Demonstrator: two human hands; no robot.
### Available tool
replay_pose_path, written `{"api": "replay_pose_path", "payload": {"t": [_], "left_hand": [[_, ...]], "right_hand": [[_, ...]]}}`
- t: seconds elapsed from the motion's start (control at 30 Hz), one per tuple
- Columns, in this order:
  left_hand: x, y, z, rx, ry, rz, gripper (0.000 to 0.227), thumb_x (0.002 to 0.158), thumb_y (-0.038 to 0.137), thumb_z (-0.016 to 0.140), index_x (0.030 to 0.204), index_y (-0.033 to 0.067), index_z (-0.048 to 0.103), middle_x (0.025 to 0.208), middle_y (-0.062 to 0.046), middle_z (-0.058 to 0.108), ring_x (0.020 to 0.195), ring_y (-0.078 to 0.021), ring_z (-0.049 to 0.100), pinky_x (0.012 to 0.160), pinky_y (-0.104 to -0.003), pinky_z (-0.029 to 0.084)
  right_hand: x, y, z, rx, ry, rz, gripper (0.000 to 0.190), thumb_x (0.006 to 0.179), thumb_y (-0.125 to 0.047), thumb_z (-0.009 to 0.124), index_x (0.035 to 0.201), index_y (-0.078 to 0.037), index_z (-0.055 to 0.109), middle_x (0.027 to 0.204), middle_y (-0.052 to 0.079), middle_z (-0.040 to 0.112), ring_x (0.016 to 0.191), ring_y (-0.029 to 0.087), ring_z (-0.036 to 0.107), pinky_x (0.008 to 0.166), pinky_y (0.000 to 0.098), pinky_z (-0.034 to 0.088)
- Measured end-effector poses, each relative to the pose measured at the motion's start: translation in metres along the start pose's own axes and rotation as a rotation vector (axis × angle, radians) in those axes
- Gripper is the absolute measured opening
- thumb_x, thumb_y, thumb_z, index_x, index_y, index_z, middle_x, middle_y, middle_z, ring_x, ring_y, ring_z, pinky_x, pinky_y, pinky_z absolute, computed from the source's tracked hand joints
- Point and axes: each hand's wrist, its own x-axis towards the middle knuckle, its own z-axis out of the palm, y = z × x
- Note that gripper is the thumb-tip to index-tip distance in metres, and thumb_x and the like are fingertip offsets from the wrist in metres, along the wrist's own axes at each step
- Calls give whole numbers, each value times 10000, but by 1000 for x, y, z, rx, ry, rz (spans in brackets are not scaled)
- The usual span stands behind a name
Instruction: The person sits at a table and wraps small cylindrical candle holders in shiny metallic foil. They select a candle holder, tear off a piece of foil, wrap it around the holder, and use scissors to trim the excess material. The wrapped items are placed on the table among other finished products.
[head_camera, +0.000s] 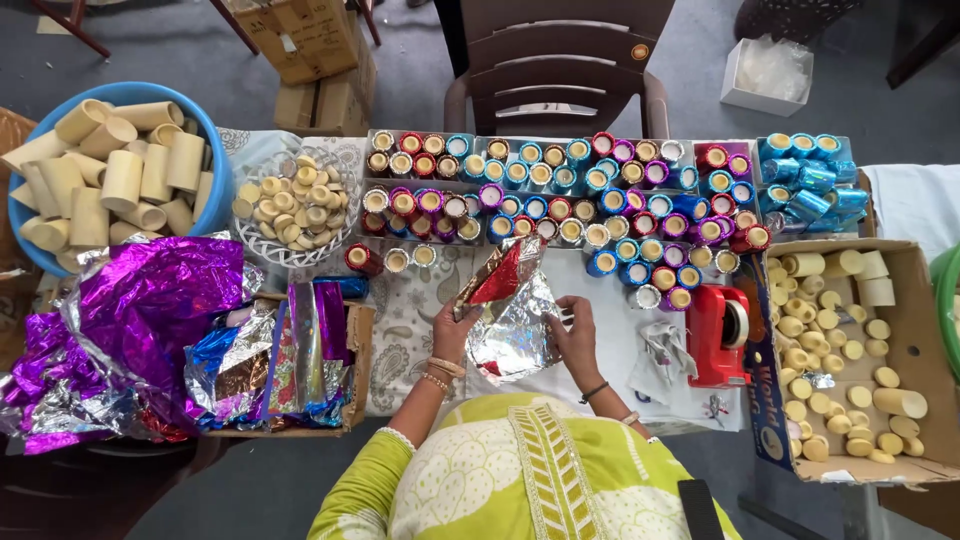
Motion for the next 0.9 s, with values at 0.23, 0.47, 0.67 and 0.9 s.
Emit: {"api": "replay_pose_path", "payload": {"t": [0.23,0.47,0.67,0.9], "left_hand": [[-3,8,21,219,-61,6,147,900,48,789,984,23,671,835,55,651,739,-28,527,640,-211,456],[-7,8,24,301,-305,72,104,939,38,707,1041,18,714,879,40,681,805,-21,581,698,-195,491],[-9,36,20,-20,-171,-133,157,996,89,642,1092,32,752,976,7,739,879,-59,610,803,-231,479],[10,-1,-22,-193,108,-59,144,920,58,746,1059,19,736,1003,-29,762,899,-94,656,847,-254,505]], "right_hand": [[12,4,17,-103,-141,9,174,1045,-204,713,1067,-35,676,1014,71,711,859,165,642,784,295,537],[10,-32,38,323,-394,194,566,898,-148,742,1382,-81,456,1153,29,647,1058,109,604,880,285,532],[14,13,34,408,-269,222,457,940,-43,667,1382,-8,558,1190,94,713,1014,130,669,874,287,567],[25,34,-10,631,-26,413,273,1012,-99,626,1233,61,640,1062,130,741,841,184,715,713,345,582]]}}
